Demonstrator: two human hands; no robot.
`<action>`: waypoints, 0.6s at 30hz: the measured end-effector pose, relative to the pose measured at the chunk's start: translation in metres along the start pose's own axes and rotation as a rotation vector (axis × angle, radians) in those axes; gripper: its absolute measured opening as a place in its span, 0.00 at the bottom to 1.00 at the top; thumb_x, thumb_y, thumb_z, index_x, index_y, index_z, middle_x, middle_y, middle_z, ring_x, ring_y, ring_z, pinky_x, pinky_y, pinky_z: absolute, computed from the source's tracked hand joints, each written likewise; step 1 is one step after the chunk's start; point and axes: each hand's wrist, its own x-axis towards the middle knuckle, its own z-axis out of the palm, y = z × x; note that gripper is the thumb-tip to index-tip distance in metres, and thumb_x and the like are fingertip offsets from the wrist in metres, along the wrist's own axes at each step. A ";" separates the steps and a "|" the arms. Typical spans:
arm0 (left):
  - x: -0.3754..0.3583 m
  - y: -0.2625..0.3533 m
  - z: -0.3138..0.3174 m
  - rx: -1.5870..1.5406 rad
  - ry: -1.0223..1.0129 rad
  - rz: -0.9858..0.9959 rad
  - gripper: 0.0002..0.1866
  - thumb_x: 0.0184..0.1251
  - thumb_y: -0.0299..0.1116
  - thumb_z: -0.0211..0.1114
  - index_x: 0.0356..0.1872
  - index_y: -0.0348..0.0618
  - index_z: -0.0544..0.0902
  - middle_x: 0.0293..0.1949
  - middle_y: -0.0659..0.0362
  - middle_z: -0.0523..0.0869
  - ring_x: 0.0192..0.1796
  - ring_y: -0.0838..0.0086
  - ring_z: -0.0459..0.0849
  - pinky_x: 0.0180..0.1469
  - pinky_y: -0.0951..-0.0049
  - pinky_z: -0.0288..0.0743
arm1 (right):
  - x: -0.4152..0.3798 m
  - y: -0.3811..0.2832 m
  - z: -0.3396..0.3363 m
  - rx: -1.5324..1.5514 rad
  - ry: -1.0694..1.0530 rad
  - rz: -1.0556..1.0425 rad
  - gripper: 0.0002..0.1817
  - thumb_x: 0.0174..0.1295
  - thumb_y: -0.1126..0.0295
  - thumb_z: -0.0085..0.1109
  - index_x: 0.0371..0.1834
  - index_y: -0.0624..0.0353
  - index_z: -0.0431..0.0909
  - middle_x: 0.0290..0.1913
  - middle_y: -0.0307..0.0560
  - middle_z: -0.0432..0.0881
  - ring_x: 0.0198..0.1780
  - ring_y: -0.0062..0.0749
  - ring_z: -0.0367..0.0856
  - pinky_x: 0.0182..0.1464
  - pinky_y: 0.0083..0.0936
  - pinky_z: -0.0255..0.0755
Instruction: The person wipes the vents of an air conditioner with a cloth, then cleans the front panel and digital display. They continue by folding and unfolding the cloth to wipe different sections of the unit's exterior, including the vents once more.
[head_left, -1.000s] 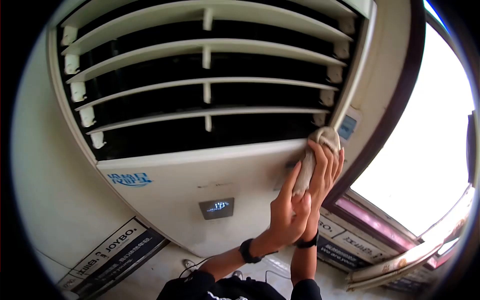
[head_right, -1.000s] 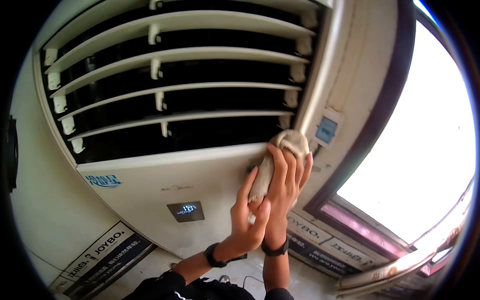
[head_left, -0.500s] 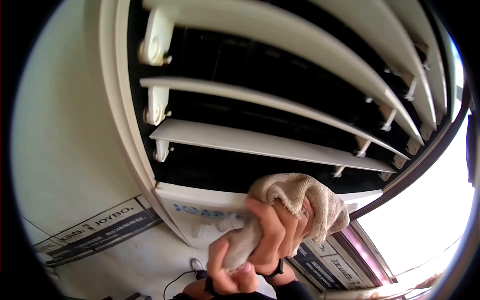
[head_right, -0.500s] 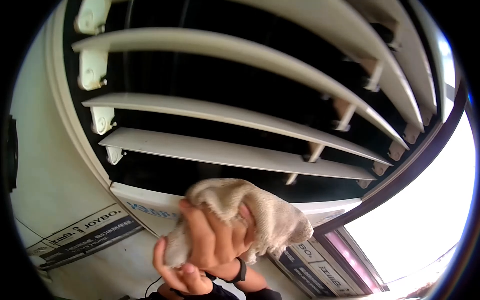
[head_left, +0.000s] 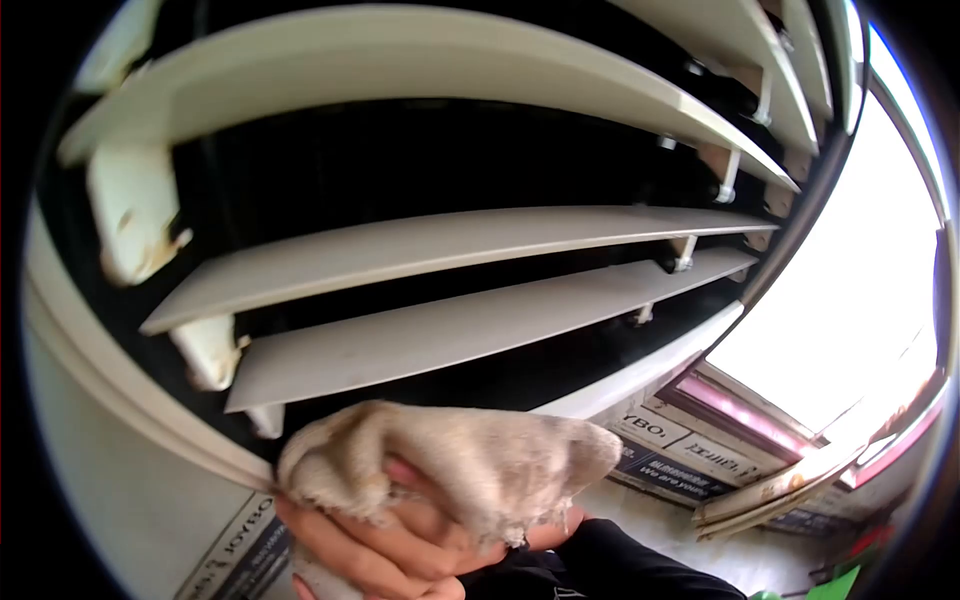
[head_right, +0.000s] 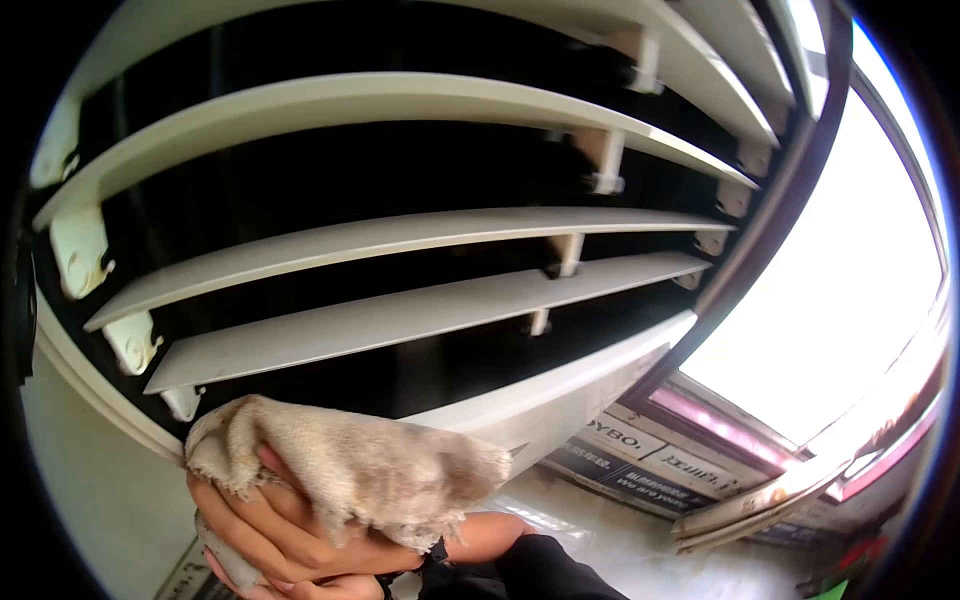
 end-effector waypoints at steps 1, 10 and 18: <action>0.002 0.000 0.002 -0.005 -0.005 0.002 0.37 0.67 0.41 0.55 0.67 0.21 0.57 0.57 0.28 0.71 0.53 0.52 0.78 0.55 0.53 0.75 | 0.001 0.000 -0.004 0.058 -0.005 -0.017 0.28 0.70 0.57 0.41 0.64 0.70 0.70 0.59 0.64 0.72 0.60 0.56 0.72 0.71 0.52 0.59; -0.026 0.033 0.066 -0.040 -0.167 0.004 0.40 0.66 0.45 0.54 0.69 0.21 0.53 0.62 0.26 0.66 0.58 0.51 0.75 0.60 0.50 0.70 | -0.009 0.012 -0.060 1.055 -0.081 -0.125 0.32 0.75 0.55 0.33 0.68 0.73 0.63 0.61 0.69 0.65 0.64 0.63 0.66 0.71 0.52 0.57; -0.101 0.079 0.175 -0.106 -0.356 -0.051 0.43 0.66 0.48 0.53 0.70 0.22 0.50 0.66 0.25 0.62 0.63 0.50 0.72 0.64 0.48 0.67 | -0.071 0.071 -0.207 0.314 -0.010 0.245 0.25 0.59 0.60 0.56 0.57 0.62 0.80 0.53 0.58 0.80 0.56 0.52 0.77 0.70 0.51 0.60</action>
